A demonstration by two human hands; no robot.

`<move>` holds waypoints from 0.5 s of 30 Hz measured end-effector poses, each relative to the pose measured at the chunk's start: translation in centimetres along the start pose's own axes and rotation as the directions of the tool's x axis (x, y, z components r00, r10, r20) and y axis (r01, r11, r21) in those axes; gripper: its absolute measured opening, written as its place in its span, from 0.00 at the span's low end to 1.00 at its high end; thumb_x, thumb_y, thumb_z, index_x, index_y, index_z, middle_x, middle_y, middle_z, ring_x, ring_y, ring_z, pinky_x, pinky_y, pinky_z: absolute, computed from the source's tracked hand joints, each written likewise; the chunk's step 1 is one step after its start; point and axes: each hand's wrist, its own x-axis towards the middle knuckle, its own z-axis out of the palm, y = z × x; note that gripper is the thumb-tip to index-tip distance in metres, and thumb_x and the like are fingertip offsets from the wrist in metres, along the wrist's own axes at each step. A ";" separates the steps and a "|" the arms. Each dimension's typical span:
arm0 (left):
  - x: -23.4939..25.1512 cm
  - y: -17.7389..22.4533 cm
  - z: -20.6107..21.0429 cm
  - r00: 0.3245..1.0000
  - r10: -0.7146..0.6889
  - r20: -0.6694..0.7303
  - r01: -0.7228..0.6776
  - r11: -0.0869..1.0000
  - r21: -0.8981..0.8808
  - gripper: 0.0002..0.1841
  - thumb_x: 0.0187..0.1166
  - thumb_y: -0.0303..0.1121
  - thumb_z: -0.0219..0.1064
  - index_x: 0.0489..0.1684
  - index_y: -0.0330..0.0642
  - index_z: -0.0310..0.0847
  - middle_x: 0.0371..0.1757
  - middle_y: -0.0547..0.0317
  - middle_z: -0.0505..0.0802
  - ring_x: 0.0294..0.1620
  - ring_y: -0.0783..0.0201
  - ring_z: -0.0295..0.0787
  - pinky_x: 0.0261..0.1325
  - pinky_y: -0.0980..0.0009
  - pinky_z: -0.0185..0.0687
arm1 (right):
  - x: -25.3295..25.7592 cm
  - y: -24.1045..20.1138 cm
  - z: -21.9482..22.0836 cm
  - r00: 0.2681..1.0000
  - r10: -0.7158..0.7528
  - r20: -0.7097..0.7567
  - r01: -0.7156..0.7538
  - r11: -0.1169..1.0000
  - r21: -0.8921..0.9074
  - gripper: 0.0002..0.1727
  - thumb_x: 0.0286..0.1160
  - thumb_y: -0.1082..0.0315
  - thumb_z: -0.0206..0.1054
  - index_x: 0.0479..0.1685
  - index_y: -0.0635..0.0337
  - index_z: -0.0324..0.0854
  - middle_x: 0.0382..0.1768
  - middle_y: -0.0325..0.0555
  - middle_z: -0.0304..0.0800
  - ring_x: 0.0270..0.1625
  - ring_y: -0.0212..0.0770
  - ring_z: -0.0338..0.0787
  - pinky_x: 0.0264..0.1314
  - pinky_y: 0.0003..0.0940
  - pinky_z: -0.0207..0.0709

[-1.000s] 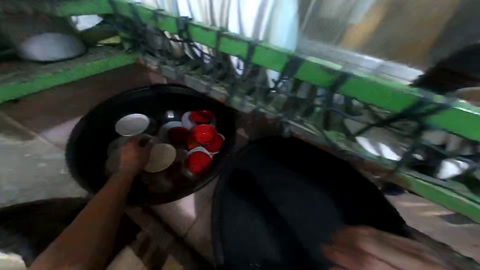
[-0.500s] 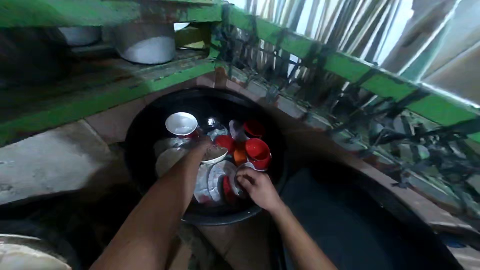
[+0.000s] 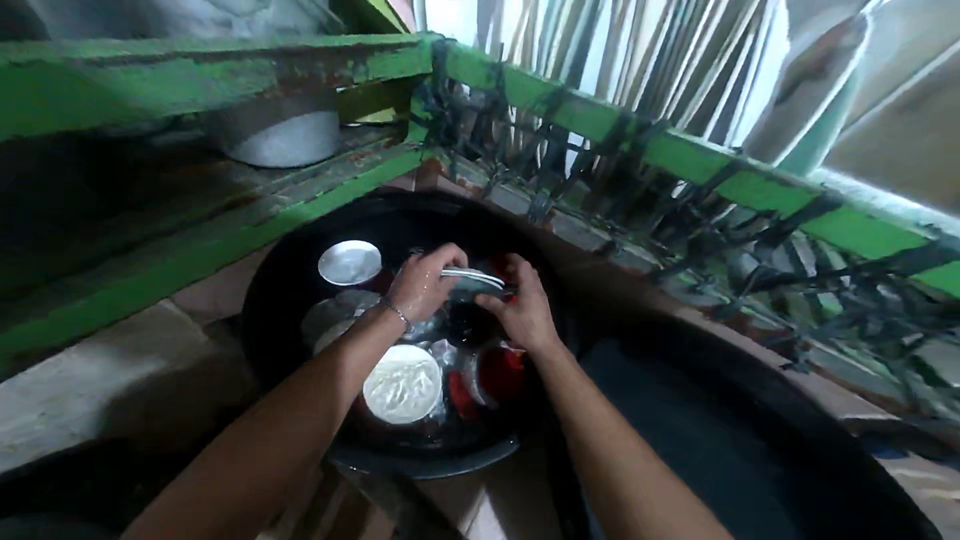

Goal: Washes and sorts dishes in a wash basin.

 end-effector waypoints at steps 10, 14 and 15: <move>7.7 -8.3 6.3 0.791 -0.596 0.143 0.591 0.680 -0.435 0.33 0.88 0.53 0.61 0.80 0.34 0.71 0.74 0.32 0.83 0.73 0.37 0.81 0.75 0.38 0.76 | -7.1 2.1 -2.6 0.855 0.287 -0.431 -0.203 0.951 0.231 0.19 0.78 0.55 0.74 0.57 0.59 0.88 0.44 0.46 0.95 0.46 0.39 0.95 0.55 0.47 0.88; 8.9 -8.0 10.4 0.719 -0.625 0.304 0.694 0.664 -0.277 0.28 0.90 0.46 0.60 0.76 0.28 0.73 0.71 0.28 0.82 0.70 0.37 0.80 0.73 0.40 0.73 | -9.4 2.7 -3.4 0.739 0.438 -0.513 -0.243 0.882 0.402 0.15 0.81 0.58 0.71 0.50 0.63 0.88 0.37 0.43 0.95 0.42 0.35 0.95 0.51 0.39 0.90; 8.9 -7.7 11.0 0.719 -0.629 0.296 0.691 0.694 -0.204 0.26 0.90 0.42 0.60 0.74 0.28 0.74 0.70 0.28 0.83 0.69 0.37 0.81 0.73 0.41 0.74 | -9.8 2.8 -3.5 0.720 0.455 -0.525 -0.252 0.875 0.413 0.14 0.81 0.59 0.70 0.50 0.63 0.88 0.37 0.42 0.95 0.41 0.33 0.95 0.50 0.36 0.90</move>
